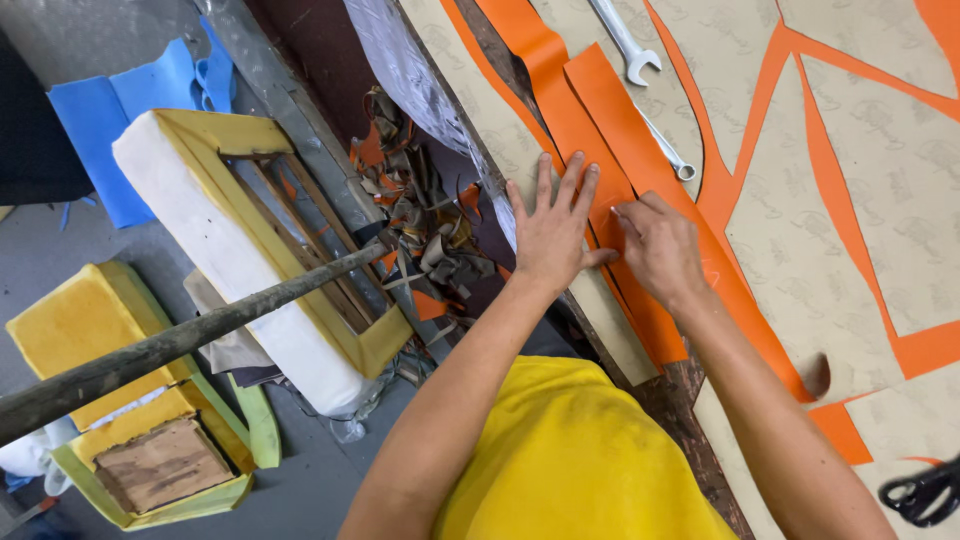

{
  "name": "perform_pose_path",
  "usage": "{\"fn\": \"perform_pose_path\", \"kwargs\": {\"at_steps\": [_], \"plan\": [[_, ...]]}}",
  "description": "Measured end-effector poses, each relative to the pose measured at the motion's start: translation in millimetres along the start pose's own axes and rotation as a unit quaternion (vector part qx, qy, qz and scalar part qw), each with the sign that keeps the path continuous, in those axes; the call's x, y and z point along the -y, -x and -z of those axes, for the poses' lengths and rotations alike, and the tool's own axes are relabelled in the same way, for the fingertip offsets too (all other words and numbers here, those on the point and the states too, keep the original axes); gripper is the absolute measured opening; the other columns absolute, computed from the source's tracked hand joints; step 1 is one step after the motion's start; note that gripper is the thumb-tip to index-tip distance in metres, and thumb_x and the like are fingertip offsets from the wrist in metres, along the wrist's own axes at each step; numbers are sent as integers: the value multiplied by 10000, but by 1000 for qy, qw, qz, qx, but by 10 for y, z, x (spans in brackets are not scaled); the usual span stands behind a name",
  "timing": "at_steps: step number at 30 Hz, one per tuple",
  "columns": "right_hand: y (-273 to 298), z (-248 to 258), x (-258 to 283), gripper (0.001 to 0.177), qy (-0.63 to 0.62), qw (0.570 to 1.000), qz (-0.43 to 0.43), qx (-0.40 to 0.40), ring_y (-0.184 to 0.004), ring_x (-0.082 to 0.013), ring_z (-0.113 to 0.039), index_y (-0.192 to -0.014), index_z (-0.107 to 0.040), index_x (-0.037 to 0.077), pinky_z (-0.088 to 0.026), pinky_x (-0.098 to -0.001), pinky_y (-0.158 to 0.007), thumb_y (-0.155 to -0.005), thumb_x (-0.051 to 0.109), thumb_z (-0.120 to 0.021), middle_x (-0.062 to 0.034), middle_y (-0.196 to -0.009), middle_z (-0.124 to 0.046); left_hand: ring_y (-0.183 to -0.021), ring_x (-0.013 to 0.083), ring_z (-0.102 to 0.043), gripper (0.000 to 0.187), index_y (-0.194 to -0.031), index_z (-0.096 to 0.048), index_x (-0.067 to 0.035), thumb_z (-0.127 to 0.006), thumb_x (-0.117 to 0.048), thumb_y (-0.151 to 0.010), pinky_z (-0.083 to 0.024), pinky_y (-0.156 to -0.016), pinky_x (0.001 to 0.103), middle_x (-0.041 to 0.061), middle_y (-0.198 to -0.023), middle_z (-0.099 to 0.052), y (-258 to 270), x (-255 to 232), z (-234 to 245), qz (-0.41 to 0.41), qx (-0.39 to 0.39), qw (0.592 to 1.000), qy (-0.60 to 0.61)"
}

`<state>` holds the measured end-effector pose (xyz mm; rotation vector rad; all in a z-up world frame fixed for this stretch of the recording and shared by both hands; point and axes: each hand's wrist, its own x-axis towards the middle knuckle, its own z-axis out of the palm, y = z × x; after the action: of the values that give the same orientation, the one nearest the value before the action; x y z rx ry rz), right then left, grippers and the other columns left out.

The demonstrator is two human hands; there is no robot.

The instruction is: The person uses shears to cut patterned orange fabric on a workbench, following marked lines and utilizing wrenches as weights.

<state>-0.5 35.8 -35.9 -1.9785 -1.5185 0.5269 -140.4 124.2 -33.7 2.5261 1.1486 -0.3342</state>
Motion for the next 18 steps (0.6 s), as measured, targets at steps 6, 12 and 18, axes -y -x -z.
{"fn": "perform_pose_path", "kwargs": {"at_steps": [6,12,18], "plan": [[119,-57,-36,222,23,1000,-12,4,-810,-374,-663,-1071,-727,12,-538,-453,-690,-870,-48,-652,-144,-983,-675,-1569,399,-13,1269,-1626,-189,-180,-774,-743,-650,-128,-1172,779,37,-1703,-99,13,10,-79,-9,-12,1000,-14],[337,30,112,137,0,1000,-25,0,-837,-380,-665,-1016,-724,23,-535,-457,-710,-894,-3,-667,-145,-946,-667,-1568,405,-8,1269,-1626,-182,-174,-775,-740,-657,-125,-1167,783,40,-1704,-84,6,-4,-106,-16,-25,999,-21],[832,157,66,164,-146,977,-133,-73,-1044,-325,-653,-1197,-631,4,-527,-424,-839,-1045,39,-584,-173,-1137,-647,-1552,410,-20,1240,-1616,-178,-163,-769,-726,-682,-93,-1167,770,84,-1682,-81,8,21,-110,-25,-34,998,41]]}}
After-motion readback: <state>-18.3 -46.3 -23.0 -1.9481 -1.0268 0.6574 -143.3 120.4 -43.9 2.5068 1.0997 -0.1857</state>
